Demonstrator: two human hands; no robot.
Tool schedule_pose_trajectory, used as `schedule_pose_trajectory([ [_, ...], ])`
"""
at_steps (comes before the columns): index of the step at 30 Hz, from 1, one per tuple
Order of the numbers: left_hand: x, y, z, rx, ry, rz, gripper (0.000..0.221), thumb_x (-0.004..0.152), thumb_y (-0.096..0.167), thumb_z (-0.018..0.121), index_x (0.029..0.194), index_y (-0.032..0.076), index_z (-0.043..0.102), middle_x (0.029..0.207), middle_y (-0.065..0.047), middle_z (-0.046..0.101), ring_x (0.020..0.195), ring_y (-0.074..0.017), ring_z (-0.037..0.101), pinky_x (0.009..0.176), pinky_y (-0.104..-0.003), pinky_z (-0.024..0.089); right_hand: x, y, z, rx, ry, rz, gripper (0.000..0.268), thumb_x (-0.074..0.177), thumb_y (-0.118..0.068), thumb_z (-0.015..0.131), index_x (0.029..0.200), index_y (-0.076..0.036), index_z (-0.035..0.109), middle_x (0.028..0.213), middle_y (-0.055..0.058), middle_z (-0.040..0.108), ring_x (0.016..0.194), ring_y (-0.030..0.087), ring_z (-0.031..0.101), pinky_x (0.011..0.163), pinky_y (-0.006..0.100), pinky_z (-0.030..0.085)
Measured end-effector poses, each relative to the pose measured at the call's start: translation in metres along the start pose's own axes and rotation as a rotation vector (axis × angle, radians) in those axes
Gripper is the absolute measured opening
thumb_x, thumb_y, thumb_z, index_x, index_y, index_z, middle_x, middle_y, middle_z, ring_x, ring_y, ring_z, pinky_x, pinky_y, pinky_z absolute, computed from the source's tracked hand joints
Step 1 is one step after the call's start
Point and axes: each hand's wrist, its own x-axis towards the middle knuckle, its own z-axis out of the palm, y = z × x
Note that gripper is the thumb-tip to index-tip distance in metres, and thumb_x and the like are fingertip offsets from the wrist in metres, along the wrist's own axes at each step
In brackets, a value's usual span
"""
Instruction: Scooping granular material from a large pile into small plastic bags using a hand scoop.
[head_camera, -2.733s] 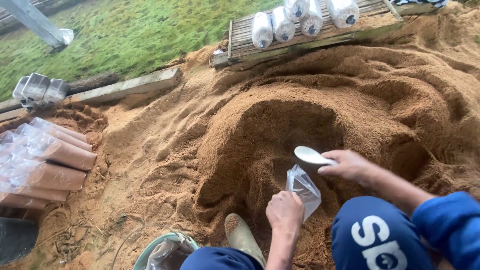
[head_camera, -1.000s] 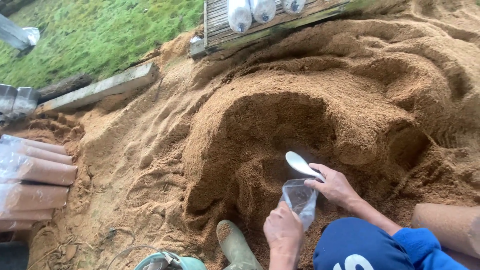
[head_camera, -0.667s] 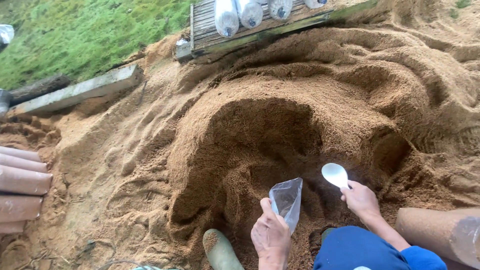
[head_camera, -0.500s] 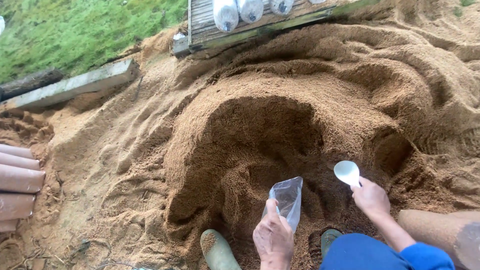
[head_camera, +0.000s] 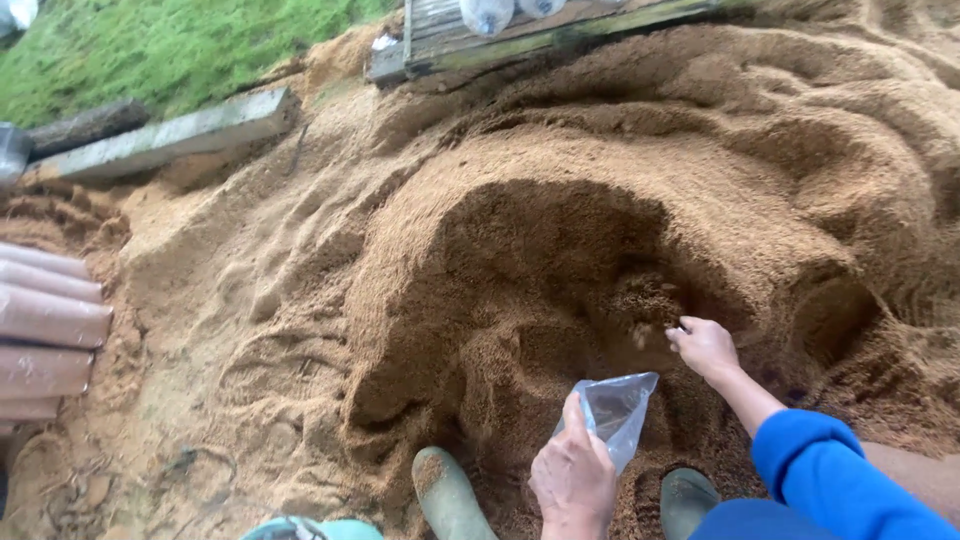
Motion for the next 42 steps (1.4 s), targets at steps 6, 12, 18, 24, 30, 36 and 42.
schedule_pose_trajectory([
  [6, 0.003, 0.0, -0.002, -0.031, 0.047, 0.012, 0.065, 0.093, 0.005, 0.057, 0.153, 0.001, 0.034, 0.079, -0.014, 0.075, 0.057, -0.0226, 0.073, 0.047, -0.032, 0.064, -0.054, -0.02, -0.03, 0.271, -0.073, 0.028, 0.048, 0.099, -0.013, 0.063, 0.146, -0.004, 0.054, 0.112, 0.018, 0.077, 0.064, 0.016, 0.056, 0.053, 0.027, 0.044],
  [12, 0.004, 0.0, -0.004, 0.039, 0.073, 0.029, 0.061, 0.096, 0.009, 0.054, 0.151, -0.006, 0.035, 0.082, -0.016, 0.075, 0.054, -0.0216, 0.071, 0.046, -0.03, 0.063, -0.092, -0.04, -0.081, 0.242, -0.14, -0.002, 0.053, 0.094, -0.012, 0.068, 0.146, -0.005, 0.056, 0.114, 0.02, 0.078, 0.063, 0.02, 0.057, 0.057, 0.031, 0.049],
  [18, 0.002, 0.007, -0.01, 0.106, 0.018, 0.023, 0.062, 0.099, 0.011, 0.05, 0.155, -0.005, 0.029, 0.081, -0.015, 0.074, 0.054, -0.0193, 0.069, 0.045, -0.028, 0.06, -0.124, -0.056, -0.12, 0.199, -0.28, -0.087, 0.049, 0.091, -0.01, 0.07, 0.139, -0.006, 0.066, 0.076, 0.022, 0.077, 0.058, 0.023, 0.054, 0.052, 0.033, 0.043],
  [24, -0.001, 0.015, -0.014, 0.207, -0.047, 0.018, 0.066, 0.101, 0.014, 0.046, 0.159, -0.005, 0.022, 0.073, -0.009, 0.069, 0.049, -0.014, 0.059, 0.04, -0.024, 0.052, -0.15, -0.073, -0.133, -0.013, -0.469, -0.161, 0.039, 0.09, -0.009, 0.066, 0.125, -0.011, 0.084, 0.07, 0.014, 0.075, 0.05, 0.018, 0.048, 0.043, 0.028, 0.036],
  [30, -0.002, 0.019, -0.016, 0.215, -0.016, 0.024, 0.072, 0.098, 0.026, 0.056, 0.155, -0.009, 0.027, 0.071, -0.012, 0.072, 0.048, -0.0155, 0.064, 0.039, -0.027, 0.056, -0.161, -0.093, -0.098, -0.401, -0.624, -0.264, 0.025, 0.092, -0.021, 0.057, 0.099, -0.016, 0.081, 0.071, 0.0, 0.073, 0.055, 0.009, 0.057, 0.046, 0.022, 0.042],
  [36, -0.002, 0.021, -0.01, 0.242, -0.075, -0.018, 0.076, 0.103, 0.033, 0.058, 0.158, -0.007, 0.023, 0.077, -0.012, 0.073, 0.057, -0.0172, 0.07, 0.045, -0.027, 0.059, -0.137, -0.071, -0.044, -0.925, -0.299, -0.944, 0.013, 0.098, -0.024, 0.052, 0.1, -0.02, 0.064, 0.076, -0.003, 0.072, 0.062, 0.012, 0.068, 0.07, 0.031, 0.059],
  [42, -0.003, 0.016, -0.011, 0.232, -0.079, -0.062, 0.08, 0.101, 0.049, 0.057, 0.152, -0.006, 0.029, 0.077, -0.014, 0.073, 0.057, -0.0195, 0.072, 0.045, -0.029, 0.06, -0.126, -0.048, -0.031, -1.036, -0.085, -1.243, 0.018, 0.096, -0.018, 0.061, 0.114, -0.015, 0.06, 0.086, 0.002, 0.076, 0.068, 0.014, 0.074, 0.071, 0.035, 0.056],
])
